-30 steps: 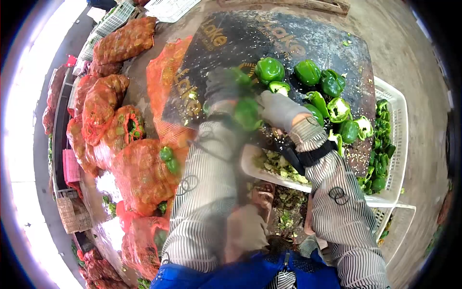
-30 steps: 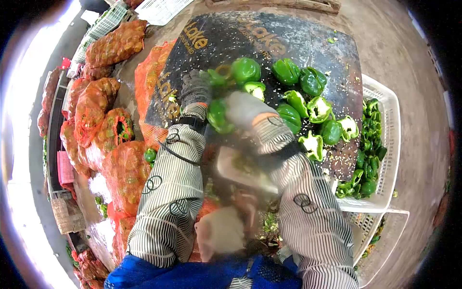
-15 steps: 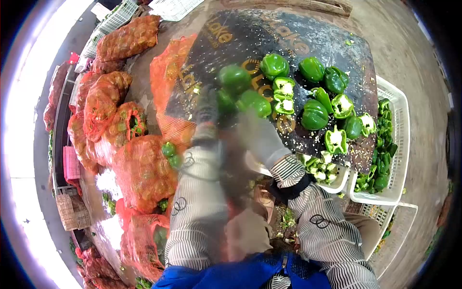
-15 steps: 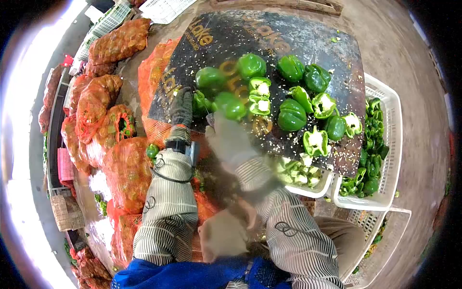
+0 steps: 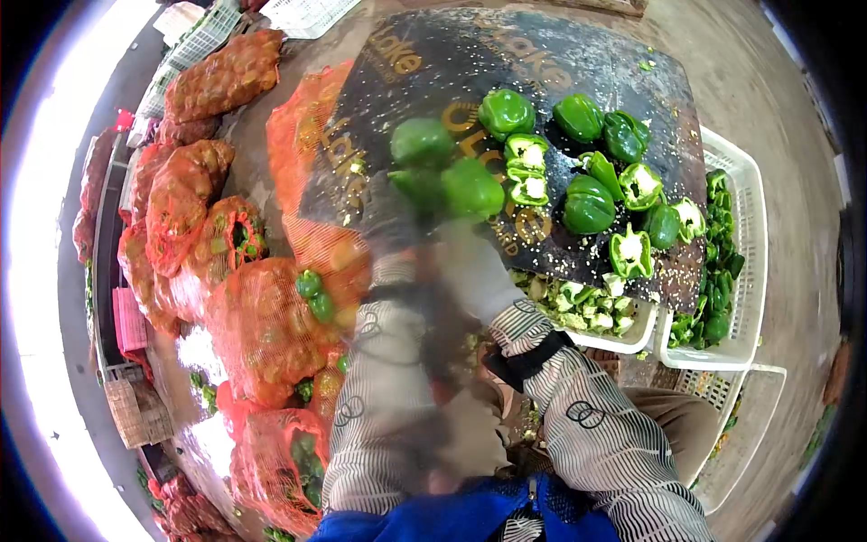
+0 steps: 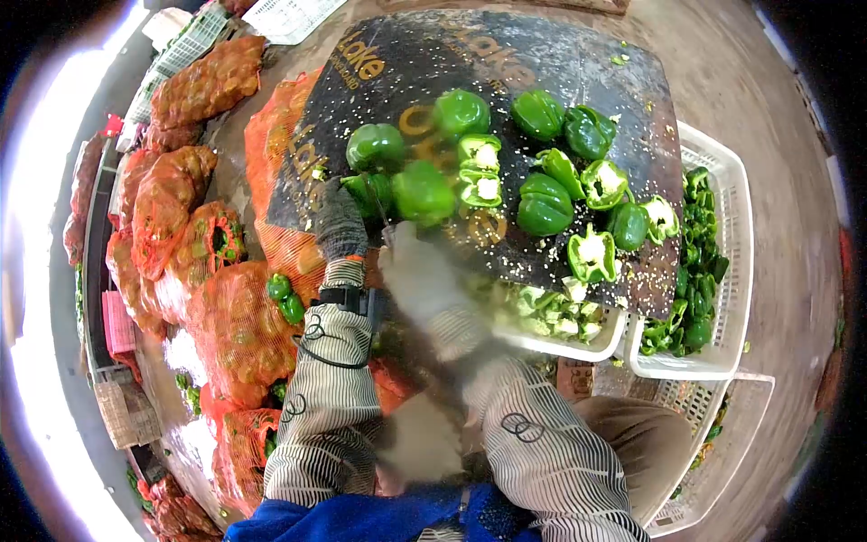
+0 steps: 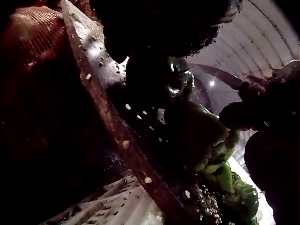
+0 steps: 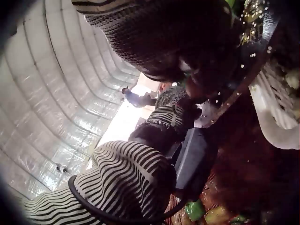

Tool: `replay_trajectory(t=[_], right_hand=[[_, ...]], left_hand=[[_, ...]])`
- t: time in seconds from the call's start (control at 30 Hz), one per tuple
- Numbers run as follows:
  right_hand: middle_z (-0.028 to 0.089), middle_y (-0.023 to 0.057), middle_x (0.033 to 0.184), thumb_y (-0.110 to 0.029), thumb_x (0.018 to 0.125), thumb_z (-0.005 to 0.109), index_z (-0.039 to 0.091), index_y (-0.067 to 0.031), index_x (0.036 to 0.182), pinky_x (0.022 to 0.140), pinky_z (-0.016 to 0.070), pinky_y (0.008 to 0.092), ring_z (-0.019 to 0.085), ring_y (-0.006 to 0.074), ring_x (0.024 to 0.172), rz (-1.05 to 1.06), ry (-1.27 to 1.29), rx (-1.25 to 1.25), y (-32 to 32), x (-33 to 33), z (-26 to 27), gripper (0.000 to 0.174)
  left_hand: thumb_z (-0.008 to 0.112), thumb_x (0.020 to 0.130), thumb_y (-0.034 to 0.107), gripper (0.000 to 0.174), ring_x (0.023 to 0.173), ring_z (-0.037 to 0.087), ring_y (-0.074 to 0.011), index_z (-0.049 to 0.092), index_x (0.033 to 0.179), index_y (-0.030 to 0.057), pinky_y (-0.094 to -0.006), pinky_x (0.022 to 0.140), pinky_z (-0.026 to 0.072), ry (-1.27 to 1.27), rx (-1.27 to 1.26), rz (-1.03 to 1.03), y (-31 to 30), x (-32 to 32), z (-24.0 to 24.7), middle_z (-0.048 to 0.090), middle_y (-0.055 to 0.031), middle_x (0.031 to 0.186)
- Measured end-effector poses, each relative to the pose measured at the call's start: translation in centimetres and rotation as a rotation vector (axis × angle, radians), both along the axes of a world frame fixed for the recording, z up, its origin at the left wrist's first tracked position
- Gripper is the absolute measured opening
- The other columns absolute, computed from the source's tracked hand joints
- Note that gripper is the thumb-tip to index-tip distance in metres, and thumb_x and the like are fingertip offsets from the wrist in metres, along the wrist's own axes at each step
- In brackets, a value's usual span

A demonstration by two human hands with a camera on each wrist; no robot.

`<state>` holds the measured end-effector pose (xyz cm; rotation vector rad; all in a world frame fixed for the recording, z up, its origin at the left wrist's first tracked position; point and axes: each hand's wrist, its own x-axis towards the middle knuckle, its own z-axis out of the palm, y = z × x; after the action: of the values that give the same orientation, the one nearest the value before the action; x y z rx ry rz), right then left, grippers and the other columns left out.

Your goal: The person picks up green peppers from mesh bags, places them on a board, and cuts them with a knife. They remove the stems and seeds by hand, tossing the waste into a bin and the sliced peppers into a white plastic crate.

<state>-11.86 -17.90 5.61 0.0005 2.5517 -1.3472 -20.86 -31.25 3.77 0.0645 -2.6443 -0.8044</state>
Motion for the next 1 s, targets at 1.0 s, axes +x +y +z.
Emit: replay_trajectory(t=[1.0], right_hand=[[0.066,0.0219,0.099,-0.022,0.089,0.058,0.052,-0.0027,0.116,0.085,0.0506,0.0475,0.066,0.0344,0.093,0.136,0.11,-0.108,12.5,9.6,2.3,0.034]], left_hand=[[0.043,0.1,0.031,0.048,0.131,0.041,-0.0342,0.042,0.141,0.0056,-0.0396,0.109,0.0326,-0.269,0.03,-0.108,1.0,-3.8,-3.1,0.043,-0.0175,0.143]])
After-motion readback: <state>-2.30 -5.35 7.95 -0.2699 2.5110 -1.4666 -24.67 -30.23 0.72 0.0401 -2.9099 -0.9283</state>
